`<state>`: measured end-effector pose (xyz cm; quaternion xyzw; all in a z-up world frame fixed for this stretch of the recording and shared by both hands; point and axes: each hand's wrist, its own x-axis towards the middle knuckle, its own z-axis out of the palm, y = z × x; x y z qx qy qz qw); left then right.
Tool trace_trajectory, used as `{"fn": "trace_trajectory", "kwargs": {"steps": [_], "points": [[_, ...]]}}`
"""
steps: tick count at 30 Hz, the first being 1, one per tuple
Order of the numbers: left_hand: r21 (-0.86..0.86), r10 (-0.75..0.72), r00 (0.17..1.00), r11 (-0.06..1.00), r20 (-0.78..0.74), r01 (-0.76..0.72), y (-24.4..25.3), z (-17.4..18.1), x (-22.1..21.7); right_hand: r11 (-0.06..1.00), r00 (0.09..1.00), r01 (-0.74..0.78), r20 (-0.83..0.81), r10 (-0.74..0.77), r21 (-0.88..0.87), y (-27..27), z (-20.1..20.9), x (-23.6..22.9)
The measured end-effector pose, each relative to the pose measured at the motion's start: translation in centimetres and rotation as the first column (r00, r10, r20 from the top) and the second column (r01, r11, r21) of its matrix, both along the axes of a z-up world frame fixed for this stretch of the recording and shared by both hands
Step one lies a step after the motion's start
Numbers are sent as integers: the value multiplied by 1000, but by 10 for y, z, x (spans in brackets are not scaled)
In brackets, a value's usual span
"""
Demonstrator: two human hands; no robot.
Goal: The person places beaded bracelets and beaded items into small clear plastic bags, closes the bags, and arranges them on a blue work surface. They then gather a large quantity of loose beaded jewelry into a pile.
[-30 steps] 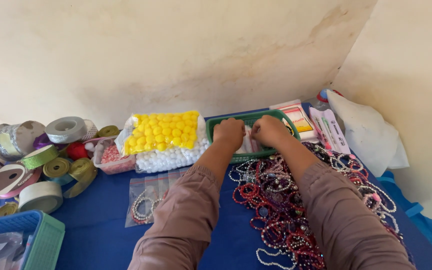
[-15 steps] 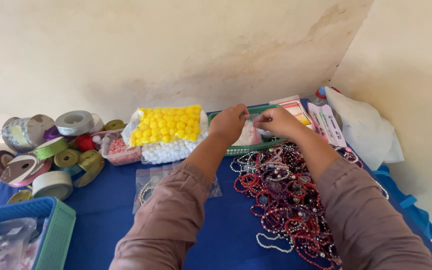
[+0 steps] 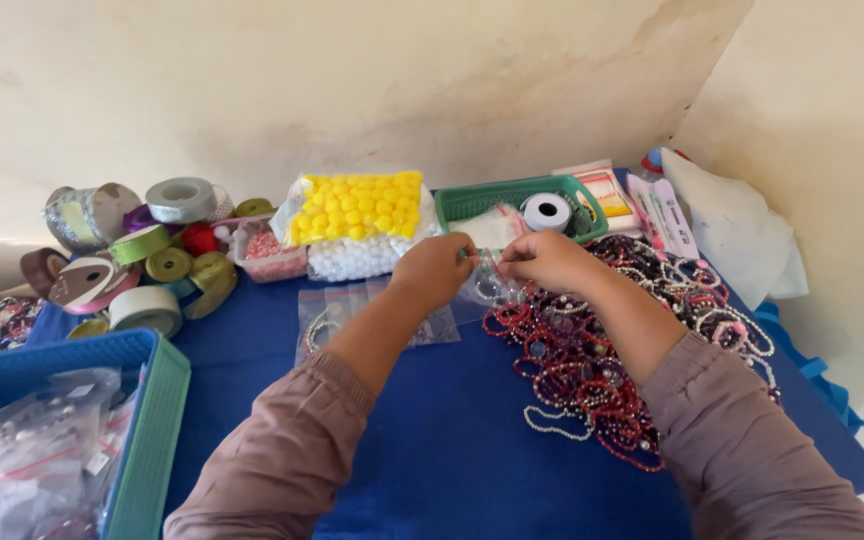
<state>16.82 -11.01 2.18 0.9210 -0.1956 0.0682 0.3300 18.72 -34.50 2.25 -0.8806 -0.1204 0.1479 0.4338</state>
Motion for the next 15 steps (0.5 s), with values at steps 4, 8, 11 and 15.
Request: {"fn": "trace_trajectory", "kwargs": {"steps": [4, 8, 11, 15], "points": [[-89, 8, 996, 996, -92, -16, 28, -14, -30, 996, 998, -63, -17, 64, 62, 27, -18, -19], [-53, 39, 991, 998, -131, -46, 57, -18, -60, 995, 991, -72, -106, 79, 63, 61, -30, -43], [-24, 90, 982, 995, -165, -95, 78, -15, -87, 984, 979, -101, -164, 124, 145, 80, -51, -55], [4, 149, 975, 989, -166, -151, 98, -19, -109, 977, 970, -91, -206, 131, 193, 104, -67, -76]]}}
